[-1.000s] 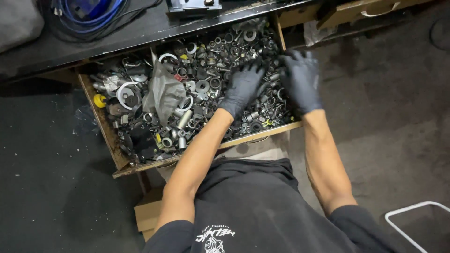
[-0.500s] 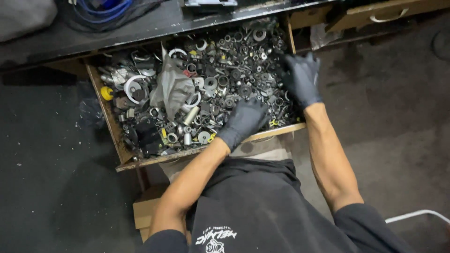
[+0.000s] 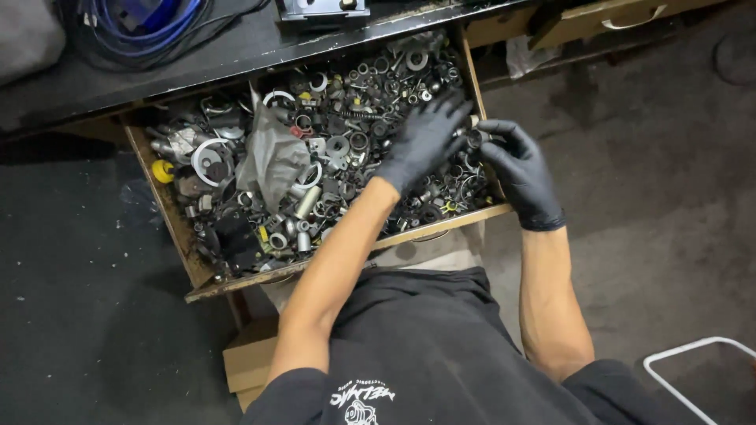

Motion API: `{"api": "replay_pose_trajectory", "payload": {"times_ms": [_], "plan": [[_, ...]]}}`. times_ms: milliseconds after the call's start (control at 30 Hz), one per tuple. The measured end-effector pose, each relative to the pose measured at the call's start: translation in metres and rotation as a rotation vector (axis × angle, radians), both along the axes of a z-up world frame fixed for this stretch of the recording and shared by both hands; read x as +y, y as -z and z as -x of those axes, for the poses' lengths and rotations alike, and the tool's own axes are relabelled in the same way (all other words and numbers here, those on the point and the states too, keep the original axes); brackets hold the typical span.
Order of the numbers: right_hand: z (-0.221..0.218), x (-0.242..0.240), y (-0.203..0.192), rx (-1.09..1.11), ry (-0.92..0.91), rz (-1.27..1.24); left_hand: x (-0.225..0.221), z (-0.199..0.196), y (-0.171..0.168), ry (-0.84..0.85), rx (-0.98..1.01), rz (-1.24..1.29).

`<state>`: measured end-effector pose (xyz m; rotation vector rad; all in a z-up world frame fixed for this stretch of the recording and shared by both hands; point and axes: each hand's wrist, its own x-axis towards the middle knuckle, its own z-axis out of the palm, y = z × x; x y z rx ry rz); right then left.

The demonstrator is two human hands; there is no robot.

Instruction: Sorting through a drawer of mixed metal hardware including bolts, nuts, and washers to find or organize specific components.

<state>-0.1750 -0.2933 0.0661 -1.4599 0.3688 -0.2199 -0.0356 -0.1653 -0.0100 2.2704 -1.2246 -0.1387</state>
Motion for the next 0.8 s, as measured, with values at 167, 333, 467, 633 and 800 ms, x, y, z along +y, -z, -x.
{"api": "replay_pose_trajectory", "payload": {"times_ms": [167, 333, 467, 633, 800], "plan": [[-0.003, 0.001, -0.009, 0.021, 0.079, 0.023, -0.021, 0.002, 0.012, -0.010, -0.253, -0.213], [-0.018, -0.024, -0.024, -0.050, 0.148, 0.127, -0.011, 0.024, 0.007, -0.094, -0.175, -0.286], [-0.033, -0.056, -0.056, -0.142, 0.259, 0.389, -0.012, 0.004, 0.038, -0.230, -0.503, -0.276], [-0.069, -0.227, 0.011, -0.351, 0.561, 0.848, -0.050, -0.059, 0.105, -0.129, -0.298, -0.126], [-0.111, -0.303, 0.006, -0.337, 0.745, 1.091, -0.063, -0.082, 0.025, -0.067, -0.269, -0.151]]}}
